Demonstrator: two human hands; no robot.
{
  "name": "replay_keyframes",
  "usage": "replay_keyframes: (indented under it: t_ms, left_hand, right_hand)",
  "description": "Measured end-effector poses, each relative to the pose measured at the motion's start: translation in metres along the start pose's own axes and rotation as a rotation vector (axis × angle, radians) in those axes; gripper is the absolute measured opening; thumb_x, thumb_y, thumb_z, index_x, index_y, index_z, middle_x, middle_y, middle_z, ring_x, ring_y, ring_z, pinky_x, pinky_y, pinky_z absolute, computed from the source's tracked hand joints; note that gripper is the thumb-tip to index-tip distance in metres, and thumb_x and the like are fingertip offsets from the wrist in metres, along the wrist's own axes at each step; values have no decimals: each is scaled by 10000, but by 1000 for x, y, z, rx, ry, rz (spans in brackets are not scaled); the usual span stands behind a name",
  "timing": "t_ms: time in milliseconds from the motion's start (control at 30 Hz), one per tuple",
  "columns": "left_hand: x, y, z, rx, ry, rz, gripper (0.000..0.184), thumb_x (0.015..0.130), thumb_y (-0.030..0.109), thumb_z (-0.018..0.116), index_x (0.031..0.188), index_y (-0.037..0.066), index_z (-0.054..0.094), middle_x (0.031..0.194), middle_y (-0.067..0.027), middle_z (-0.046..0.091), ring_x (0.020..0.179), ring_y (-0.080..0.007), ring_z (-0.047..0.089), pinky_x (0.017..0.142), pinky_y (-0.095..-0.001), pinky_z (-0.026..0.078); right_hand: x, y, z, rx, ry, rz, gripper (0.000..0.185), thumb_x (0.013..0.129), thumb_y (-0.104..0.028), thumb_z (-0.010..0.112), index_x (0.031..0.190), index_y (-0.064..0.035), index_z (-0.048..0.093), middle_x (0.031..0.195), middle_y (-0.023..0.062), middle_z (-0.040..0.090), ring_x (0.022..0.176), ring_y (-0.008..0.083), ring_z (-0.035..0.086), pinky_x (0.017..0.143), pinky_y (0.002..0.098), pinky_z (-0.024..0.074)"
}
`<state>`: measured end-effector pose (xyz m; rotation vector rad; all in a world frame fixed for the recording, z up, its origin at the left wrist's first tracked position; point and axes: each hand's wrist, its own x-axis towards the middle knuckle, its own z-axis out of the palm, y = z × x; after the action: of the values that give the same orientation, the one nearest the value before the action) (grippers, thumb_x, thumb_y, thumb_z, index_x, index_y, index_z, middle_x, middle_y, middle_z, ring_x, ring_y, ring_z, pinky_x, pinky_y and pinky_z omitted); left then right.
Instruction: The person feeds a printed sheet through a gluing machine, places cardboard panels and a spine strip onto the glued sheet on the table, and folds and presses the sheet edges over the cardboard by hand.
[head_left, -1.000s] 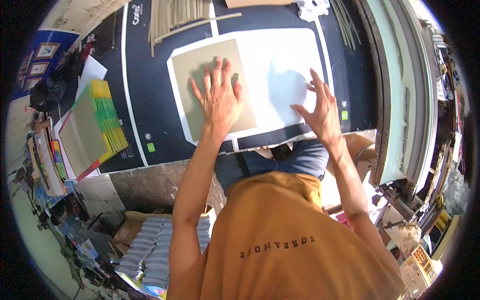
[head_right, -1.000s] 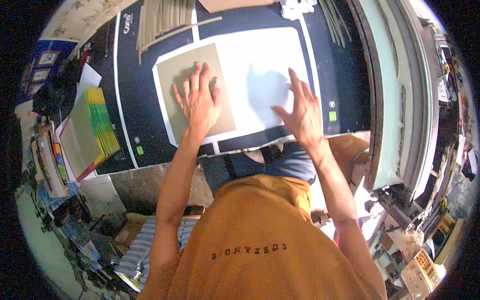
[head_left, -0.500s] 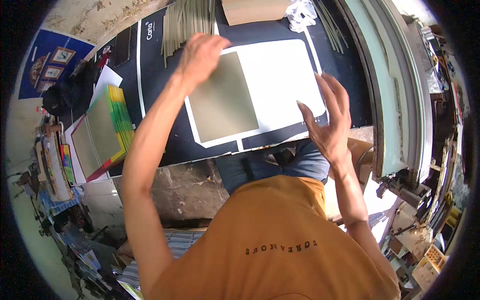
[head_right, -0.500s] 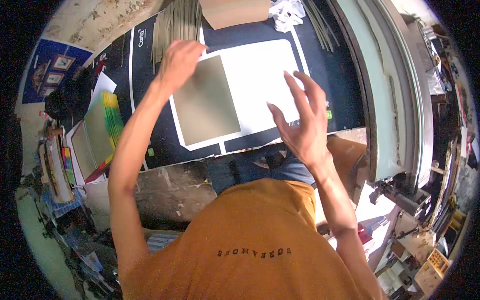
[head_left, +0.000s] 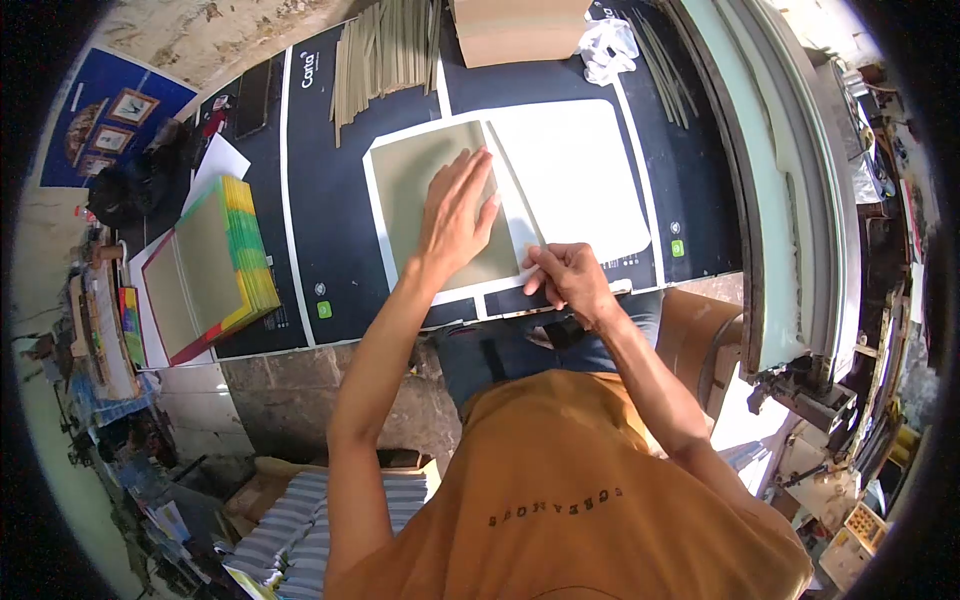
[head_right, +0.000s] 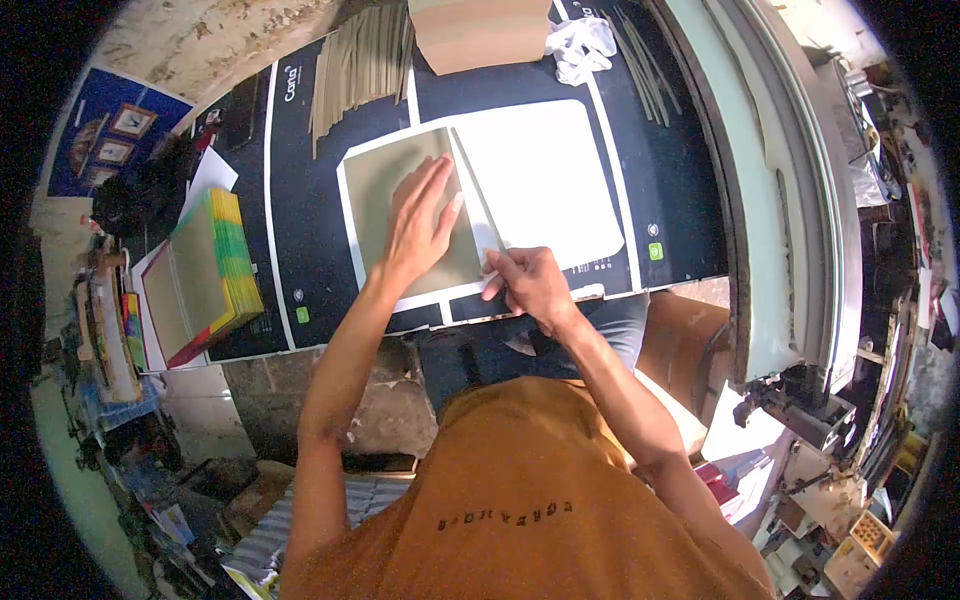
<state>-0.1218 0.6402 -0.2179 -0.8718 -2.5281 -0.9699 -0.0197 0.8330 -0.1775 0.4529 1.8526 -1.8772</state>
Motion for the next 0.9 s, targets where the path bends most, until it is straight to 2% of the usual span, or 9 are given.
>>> replay_keyframes:
  t_ms: [133, 167, 267, 467, 533, 900]
  left_hand:
    - [-1, -9, 19, 147, -144, -18, 550, 970, 288, 578, 1457, 52, 476, 1517, -126, 470, 1409, -345, 420, 1145, -536, 323]
    - [-2, -11, 22, 185, -192, -31, 569, 981, 361, 557, 1464, 73, 476, 1545, -81, 444, 1451, -319, 358, 1174, -544, 279]
    - [-1, -5, 19, 188, -232, -55, 573, 975, 323, 579, 1487, 98, 455, 1587, -68, 388, 1478, -308, 313, 1186, -550, 254]
    - [1, 0, 17, 151, -211, -95, 638, 940, 338, 611, 1505, 103, 431, 1605, -50, 360, 1481, -299, 304, 1198, -551, 233]
    - [0, -3, 19, 232, -226, -50, 649, 935, 385, 604, 1495, 99, 446, 1599, -43, 367, 1473, -294, 315, 1199, -546, 233]
    - [0, -1, 20, 287, -252, -57, 669, 929, 412, 596, 1497, 92, 447, 1607, -30, 352, 1486, -285, 294, 1206, -539, 218]
  right_hand:
    - [9, 1, 14, 47, 35, 42, 404, 1013, -318, 601, 890, 52, 705, 676, 104, 705, 387, 80, 458, 375, 249, 364]
    - [10, 1, 16, 45, 29, 52, 409, 1016, -320, 597, 893, 55, 704, 678, 104, 706, 389, 79, 460, 377, 249, 368]
    - [11, 6, 16, 55, 3, 71, 423, 1030, -322, 571, 930, 69, 697, 700, 110, 713, 402, 81, 484, 393, 246, 390]
    - [-6, 13, 11, 62, 8, 145, 353, 1046, -256, 547, 976, 60, 689, 750, 114, 722, 439, 76, 539, 411, 210, 412]
    - [-5, 16, 10, 83, 15, 152, 344, 1046, -248, 546, 975, 57, 688, 750, 113, 723, 445, 78, 555, 413, 207, 420]
    - [3, 16, 16, 103, 19, 151, 333, 1043, -233, 548, 956, 57, 684, 754, 110, 723, 441, 79, 550, 415, 206, 420]
